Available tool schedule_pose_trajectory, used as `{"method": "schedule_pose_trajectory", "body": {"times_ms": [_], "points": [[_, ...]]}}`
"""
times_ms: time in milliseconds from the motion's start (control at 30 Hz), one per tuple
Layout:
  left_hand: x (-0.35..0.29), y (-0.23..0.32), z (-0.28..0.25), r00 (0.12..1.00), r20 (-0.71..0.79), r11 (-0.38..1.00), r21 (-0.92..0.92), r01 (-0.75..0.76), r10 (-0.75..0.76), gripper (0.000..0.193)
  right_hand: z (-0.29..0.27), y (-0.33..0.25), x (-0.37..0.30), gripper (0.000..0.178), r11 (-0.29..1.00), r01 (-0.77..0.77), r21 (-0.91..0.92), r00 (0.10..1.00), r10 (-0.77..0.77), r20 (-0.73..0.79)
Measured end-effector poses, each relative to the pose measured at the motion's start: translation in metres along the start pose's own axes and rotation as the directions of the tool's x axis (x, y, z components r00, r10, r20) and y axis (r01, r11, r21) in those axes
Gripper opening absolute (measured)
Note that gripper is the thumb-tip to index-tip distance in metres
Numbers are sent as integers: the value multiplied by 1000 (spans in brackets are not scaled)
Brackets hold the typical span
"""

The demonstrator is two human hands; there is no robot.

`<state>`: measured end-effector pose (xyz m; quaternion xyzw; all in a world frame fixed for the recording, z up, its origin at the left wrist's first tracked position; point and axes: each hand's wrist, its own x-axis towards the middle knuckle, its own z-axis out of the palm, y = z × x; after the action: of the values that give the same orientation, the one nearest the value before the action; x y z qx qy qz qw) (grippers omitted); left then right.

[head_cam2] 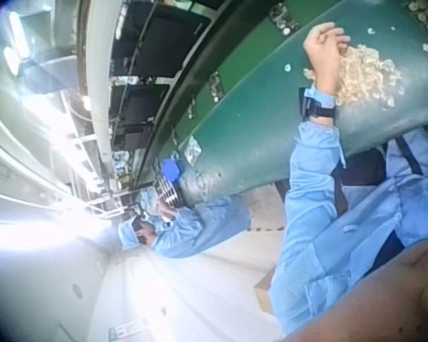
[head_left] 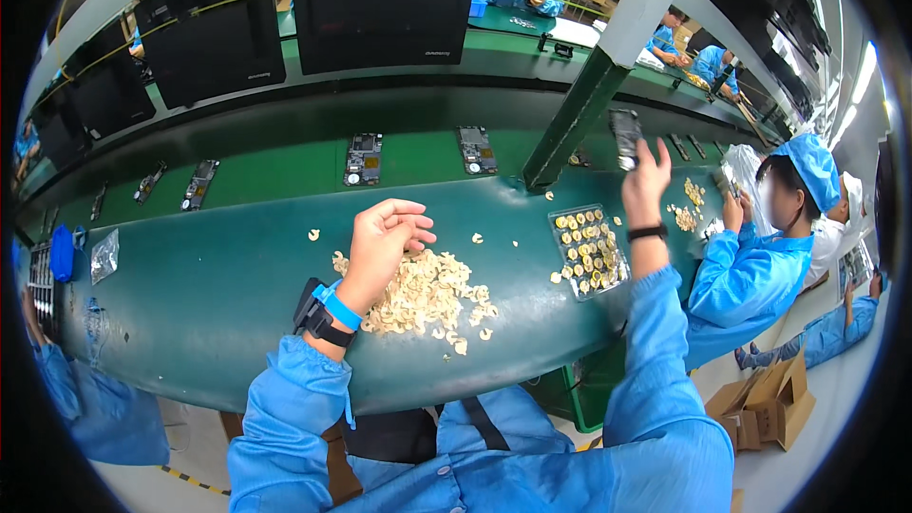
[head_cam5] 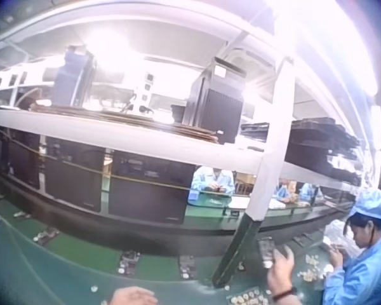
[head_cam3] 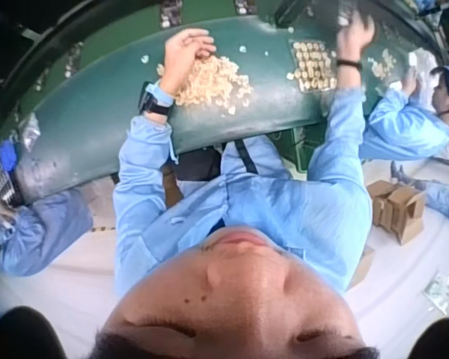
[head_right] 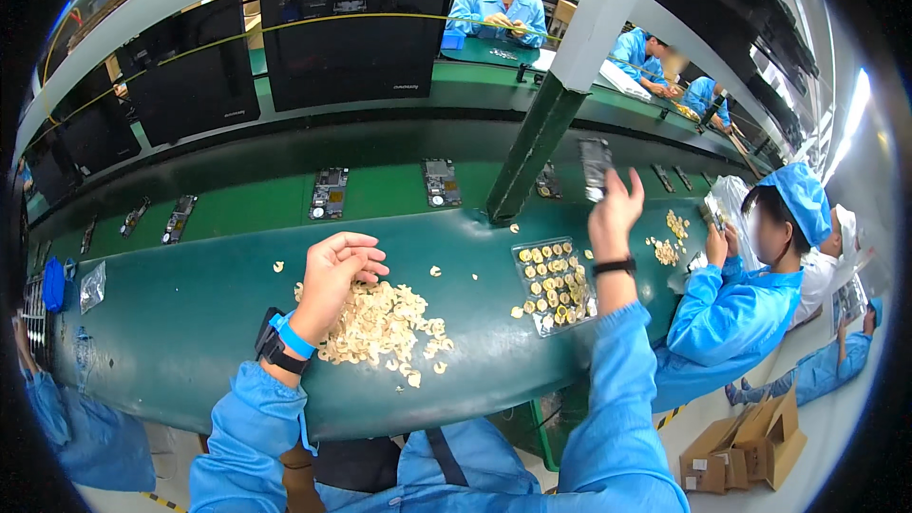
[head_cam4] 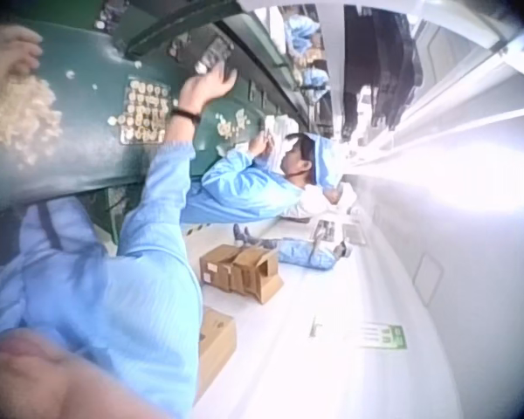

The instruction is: Installing small components onto circuit boards on an electronics assembly line.

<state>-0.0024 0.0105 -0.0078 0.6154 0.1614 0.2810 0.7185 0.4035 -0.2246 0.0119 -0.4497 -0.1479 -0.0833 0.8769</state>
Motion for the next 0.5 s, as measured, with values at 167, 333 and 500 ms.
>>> {"method": "schedule_pose_trajectory", "body": {"times_ms": [167, 333, 500], "points": [[-11, 7, 6, 999, 25, 1000, 7, 25, -25, 19, -65, -32, -92, 52, 885, -465, -14, 881, 464, 93], [-20, 14, 34, 929, 357, 995, 65, 79, -98, 24, -3, -61, -217, 56, 810, -585, 48, 795, 560, 231], [-36, 9, 53, 925, 377, 998, -26, 53, -39, 28, 77, -44, -278, 45, 935, -348, -68, 861, 347, 371]]}}
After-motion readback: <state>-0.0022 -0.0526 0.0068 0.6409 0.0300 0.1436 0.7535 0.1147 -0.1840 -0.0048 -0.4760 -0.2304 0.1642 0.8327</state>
